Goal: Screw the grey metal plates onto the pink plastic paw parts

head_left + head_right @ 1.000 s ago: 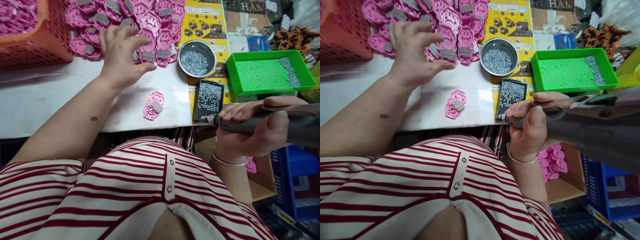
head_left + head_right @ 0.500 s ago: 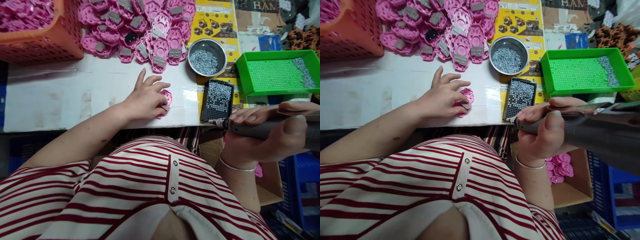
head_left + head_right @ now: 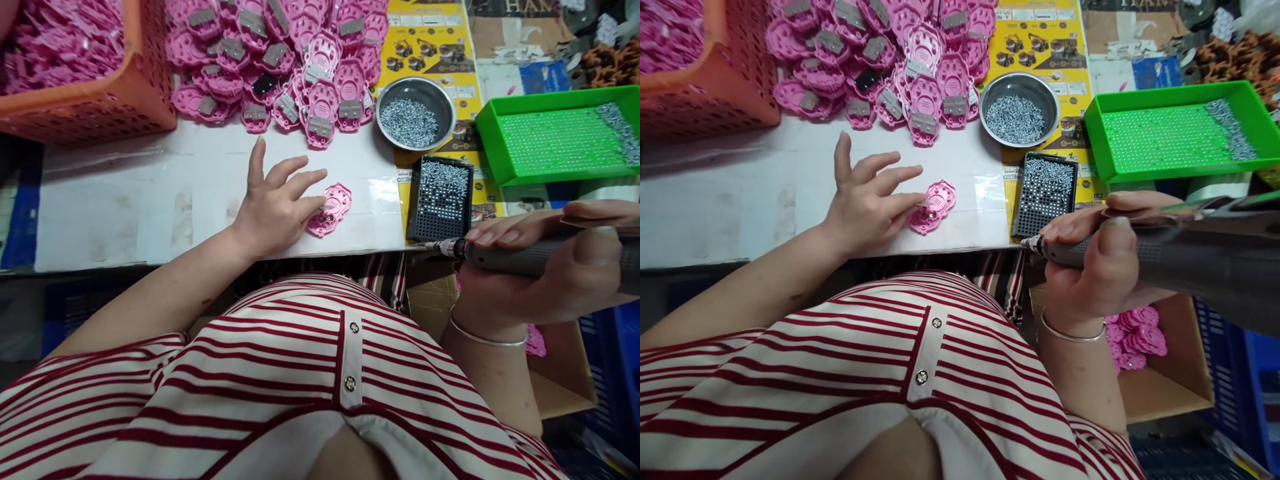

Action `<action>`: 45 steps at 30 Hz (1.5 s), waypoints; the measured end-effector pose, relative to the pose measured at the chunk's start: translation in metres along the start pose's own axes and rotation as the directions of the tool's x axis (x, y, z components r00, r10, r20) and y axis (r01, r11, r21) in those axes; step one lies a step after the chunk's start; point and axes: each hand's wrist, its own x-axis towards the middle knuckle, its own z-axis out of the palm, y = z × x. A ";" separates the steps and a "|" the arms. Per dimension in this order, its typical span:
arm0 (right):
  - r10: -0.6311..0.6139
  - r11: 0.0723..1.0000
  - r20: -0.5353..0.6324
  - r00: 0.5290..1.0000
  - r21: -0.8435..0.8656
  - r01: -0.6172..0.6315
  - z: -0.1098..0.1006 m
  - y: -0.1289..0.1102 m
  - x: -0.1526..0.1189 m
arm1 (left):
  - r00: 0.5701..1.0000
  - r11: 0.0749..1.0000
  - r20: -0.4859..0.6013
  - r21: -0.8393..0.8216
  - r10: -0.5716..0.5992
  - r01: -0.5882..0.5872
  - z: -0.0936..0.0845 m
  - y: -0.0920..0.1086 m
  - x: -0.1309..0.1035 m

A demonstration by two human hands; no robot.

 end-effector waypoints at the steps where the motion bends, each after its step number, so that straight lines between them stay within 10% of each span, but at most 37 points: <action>1: 0.000 1.000 -0.001 1.000 -0.011 0.000 -0.001 0.001 0.000 | 1.000 1.000 0.018 -0.008 0.003 -0.002 0.002 0.000 -0.002; 15: -0.039 0.999 0.013 0.999 0.001 0.039 -0.004 0.005 0.000 | 0.978 0.982 0.148 -0.143 0.147 -0.126 0.010 -0.020 0.001; 28: -0.118 0.982 0.031 0.993 -0.143 0.121 0.000 0.014 0.014 | 0.993 0.988 -0.081 -0.115 0.091 -0.100 0.058 0.043 0.030; 45: -0.073 0.995 0.059 0.996 -0.068 0.077 0.001 0.043 0.008 | 0.988 0.990 -0.092 -0.057 0.123 -0.129 0.057 0.047 0.023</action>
